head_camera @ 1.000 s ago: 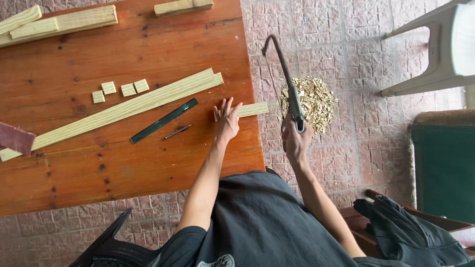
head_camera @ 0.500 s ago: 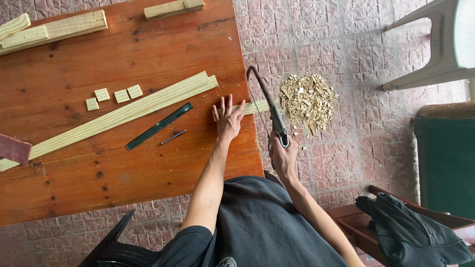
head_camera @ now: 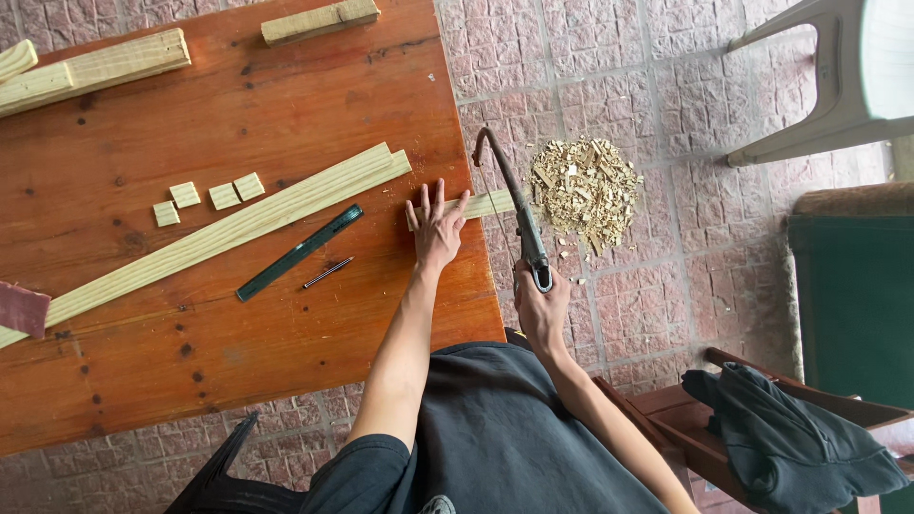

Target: The person measures and marks a long wooden plank with a ruler and pen, then uses a hand saw to cut the plank into smaller pieces. The process is repeated multiple times to produce several small wooden blocks.

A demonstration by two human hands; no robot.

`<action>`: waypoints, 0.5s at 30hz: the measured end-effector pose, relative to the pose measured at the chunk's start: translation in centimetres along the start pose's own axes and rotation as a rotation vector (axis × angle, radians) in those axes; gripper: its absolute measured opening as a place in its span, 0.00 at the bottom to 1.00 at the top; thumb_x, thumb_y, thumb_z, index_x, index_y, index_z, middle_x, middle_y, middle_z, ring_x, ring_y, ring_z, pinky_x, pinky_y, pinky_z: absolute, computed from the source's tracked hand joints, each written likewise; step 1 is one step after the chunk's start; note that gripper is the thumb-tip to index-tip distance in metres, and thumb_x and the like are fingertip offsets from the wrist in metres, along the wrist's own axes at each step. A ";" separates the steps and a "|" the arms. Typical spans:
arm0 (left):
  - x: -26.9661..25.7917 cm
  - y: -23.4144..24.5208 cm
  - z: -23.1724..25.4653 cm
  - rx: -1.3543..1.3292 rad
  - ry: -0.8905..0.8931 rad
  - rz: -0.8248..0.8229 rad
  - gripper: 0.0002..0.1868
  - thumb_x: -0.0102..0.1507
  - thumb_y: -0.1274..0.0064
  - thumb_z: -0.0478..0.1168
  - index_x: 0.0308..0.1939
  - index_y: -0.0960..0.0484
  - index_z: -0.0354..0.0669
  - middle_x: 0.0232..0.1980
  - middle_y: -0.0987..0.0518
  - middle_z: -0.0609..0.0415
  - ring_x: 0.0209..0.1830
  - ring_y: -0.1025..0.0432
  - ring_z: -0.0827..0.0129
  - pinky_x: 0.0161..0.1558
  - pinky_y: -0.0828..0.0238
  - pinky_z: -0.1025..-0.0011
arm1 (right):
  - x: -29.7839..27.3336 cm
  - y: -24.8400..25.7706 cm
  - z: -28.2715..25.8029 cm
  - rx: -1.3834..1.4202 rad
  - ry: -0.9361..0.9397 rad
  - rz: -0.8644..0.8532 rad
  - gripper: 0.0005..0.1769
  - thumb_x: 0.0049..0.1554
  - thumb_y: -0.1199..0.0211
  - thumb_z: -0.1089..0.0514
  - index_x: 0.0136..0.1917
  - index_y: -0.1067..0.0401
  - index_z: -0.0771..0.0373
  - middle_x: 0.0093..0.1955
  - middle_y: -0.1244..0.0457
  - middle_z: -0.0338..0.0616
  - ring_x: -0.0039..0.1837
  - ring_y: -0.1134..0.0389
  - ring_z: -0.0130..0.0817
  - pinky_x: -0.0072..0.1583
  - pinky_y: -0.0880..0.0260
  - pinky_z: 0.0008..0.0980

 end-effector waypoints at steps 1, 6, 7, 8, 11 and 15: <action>0.0 0.0 0.0 0.012 -0.003 0.000 0.29 0.78 0.61 0.55 0.85 0.41 0.87 0.95 0.62 0.57 0.93 0.72 0.44 0.82 0.80 0.27 | 0.0 0.2 0.7 -0.010 -0.004 -0.003 0.18 0.58 0.33 0.62 0.27 0.29 0.56 0.16 0.42 0.41 0.21 0.42 0.26 0.29 0.44 0.25; -0.1 0.3 0.1 0.019 0.004 -0.006 0.29 0.79 0.62 0.56 0.84 0.40 0.87 0.95 0.61 0.58 0.93 0.71 0.44 0.82 0.80 0.27 | -0.3 -0.4 -2.2 0.061 -0.030 0.014 0.18 0.59 0.34 0.62 0.27 0.30 0.56 0.16 0.42 0.40 0.20 0.42 0.26 0.28 0.44 0.25; -0.2 0.3 0.1 0.023 -0.001 -0.012 0.29 0.79 0.62 0.55 0.85 0.40 0.87 0.95 0.61 0.57 0.93 0.71 0.44 0.82 0.79 0.27 | -0.3 -0.5 -2.6 0.083 -0.033 0.020 0.19 0.59 0.34 0.62 0.27 0.31 0.56 0.16 0.43 0.40 0.19 0.42 0.27 0.27 0.44 0.25; -0.2 0.3 0.1 0.025 0.001 -0.014 0.29 0.79 0.62 0.55 0.85 0.40 0.87 0.95 0.61 0.57 0.93 0.71 0.44 0.82 0.79 0.27 | -0.4 -0.5 -2.5 0.084 -0.036 0.019 0.19 0.59 0.34 0.62 0.27 0.31 0.56 0.16 0.43 0.40 0.19 0.42 0.27 0.27 0.44 0.25; 0.0 0.3 -0.1 0.018 0.000 -0.019 0.29 0.79 0.62 0.55 0.85 0.41 0.87 0.95 0.62 0.58 0.93 0.72 0.43 0.82 0.79 0.26 | -0.6 -0.6 -2.6 0.156 -0.036 0.041 0.17 0.60 0.35 0.64 0.30 0.29 0.59 0.17 0.43 0.41 0.20 0.43 0.27 0.26 0.43 0.26; -0.1 0.2 -0.1 0.033 -0.008 -0.018 0.29 0.79 0.63 0.55 0.85 0.41 0.87 0.95 0.61 0.56 0.93 0.71 0.43 0.82 0.78 0.26 | -0.7 -0.6 -2.9 0.137 -0.020 0.059 0.19 0.60 0.34 0.64 0.28 0.31 0.58 0.16 0.43 0.40 0.20 0.44 0.26 0.27 0.45 0.25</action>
Point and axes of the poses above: each hand's wrist, its own x-axis towards the middle knuckle, its own y-axis out of the back of the hand, z = x × y, the point moved 2 cm from there along x, towards the middle knuckle
